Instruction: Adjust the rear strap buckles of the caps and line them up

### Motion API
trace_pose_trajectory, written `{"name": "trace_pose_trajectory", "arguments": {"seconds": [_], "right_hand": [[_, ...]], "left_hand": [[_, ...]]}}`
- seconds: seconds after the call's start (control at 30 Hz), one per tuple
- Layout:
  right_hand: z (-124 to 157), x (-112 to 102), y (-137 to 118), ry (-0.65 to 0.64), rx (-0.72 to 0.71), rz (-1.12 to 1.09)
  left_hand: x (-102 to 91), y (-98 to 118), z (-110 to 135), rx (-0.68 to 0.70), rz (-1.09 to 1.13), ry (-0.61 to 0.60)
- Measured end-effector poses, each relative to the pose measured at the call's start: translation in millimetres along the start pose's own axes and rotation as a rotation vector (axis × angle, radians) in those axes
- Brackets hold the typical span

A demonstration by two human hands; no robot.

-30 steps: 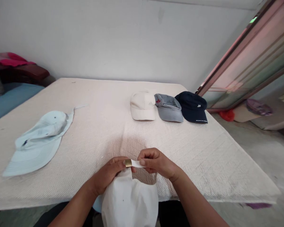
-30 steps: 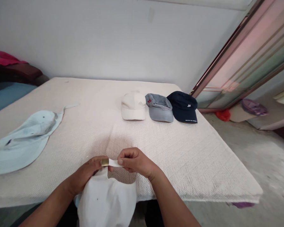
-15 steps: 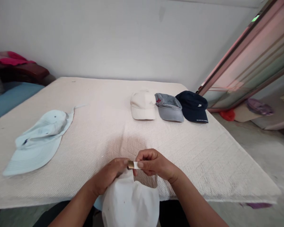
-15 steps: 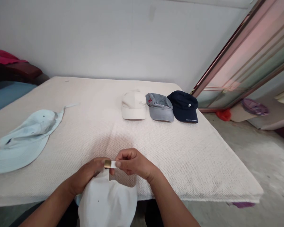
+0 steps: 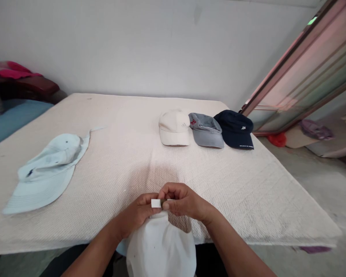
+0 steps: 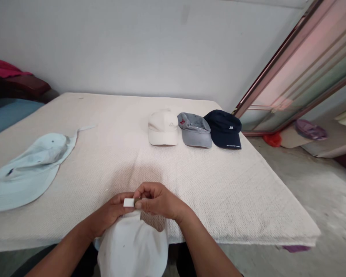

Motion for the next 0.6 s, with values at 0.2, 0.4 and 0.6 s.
{"name": "trace_pose_trajectory", "arguments": {"seconds": [0.2,0.4,0.6], "right_hand": [[-0.3,-4.9,0.5,0.067,0.032,-0.010],[-2.1,-5.8,2.9,0.083,0.038,0.024],[4.4,-11.0,-2.1,0.090,-0.025,-0.032]], "left_hand": [[-1.3,4.5,-1.1,0.083,0.116,0.048],[3.0,6.5,0.3,0.097,0.022,0.031],[-4.9,4.9,-0.6,0.114,0.153,0.176]]}}
Point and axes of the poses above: each hand's wrist, its own z-axis away from the middle knuckle, its own x-axis out of the palm, y = z × x, the point moved 5 cm from there along -z, towards the middle knuckle, and after that the axes turned 9 degrees about x, right-handed, at the moved point
